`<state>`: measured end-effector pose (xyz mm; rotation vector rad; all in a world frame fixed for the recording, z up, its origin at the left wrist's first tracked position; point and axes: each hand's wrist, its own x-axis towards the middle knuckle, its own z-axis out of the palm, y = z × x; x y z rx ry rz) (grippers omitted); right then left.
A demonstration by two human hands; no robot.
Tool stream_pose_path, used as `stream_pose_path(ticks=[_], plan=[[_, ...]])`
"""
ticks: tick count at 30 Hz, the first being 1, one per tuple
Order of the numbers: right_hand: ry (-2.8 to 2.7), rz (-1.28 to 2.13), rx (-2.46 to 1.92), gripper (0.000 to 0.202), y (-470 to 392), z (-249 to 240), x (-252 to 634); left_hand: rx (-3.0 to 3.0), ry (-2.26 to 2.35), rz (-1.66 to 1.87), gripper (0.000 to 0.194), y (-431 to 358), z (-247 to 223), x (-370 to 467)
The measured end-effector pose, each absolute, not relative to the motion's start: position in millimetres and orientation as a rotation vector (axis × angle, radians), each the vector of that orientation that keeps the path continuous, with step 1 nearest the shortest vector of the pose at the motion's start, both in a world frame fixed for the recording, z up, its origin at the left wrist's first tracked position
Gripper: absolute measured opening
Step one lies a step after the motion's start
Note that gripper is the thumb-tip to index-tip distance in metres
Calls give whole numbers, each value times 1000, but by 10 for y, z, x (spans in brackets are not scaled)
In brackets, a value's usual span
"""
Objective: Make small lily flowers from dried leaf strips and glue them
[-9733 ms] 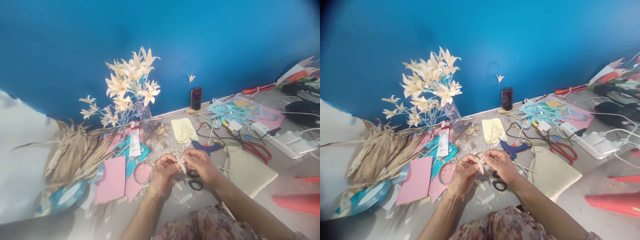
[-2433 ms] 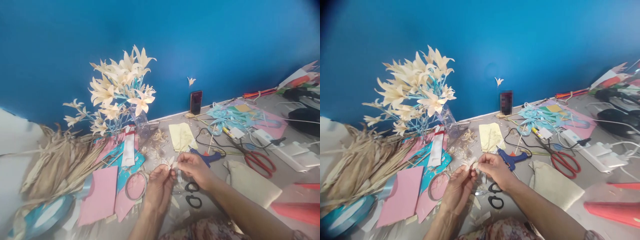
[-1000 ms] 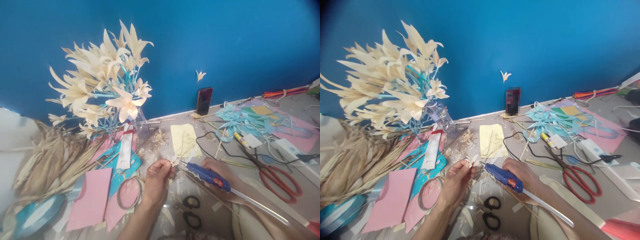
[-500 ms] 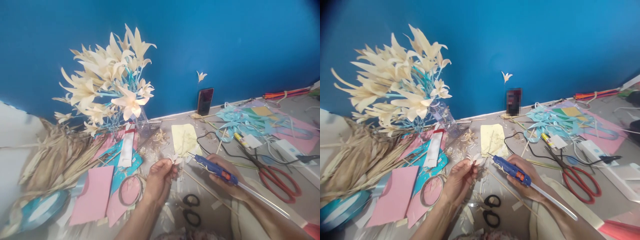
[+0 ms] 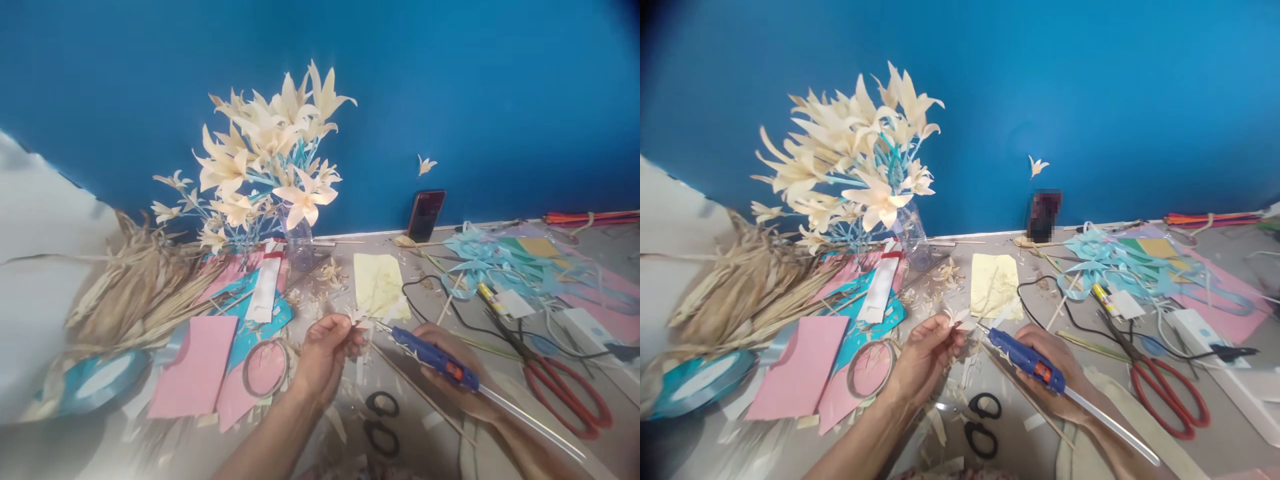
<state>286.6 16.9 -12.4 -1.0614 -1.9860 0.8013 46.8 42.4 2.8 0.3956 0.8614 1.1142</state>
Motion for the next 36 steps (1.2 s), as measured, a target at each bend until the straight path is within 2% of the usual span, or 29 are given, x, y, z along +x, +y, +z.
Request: stream_pose_path(ticks=[9,15,23,28,32,36], plan=[[-1896,743,-1104,10,178,-127,2807,355,872,1112,26,454,-46,450],[-1210,1089,-1586,25,284,10,2725,293,785,1071,27,439,-12,501],[-1069,1464,-1382,36,476,132,2408,317,747,1042,24,394,-42,567],[-1138,1403,-1459,34,483,108,2391,309,766,1074,24,443,-56,482],[-1130,1308,-1512,34,507,62,2531,307,811,1246,22,592,-25,274],[-1435,951,-1704,22,485,69,2697,279,885,1348,26,690,11,137]])
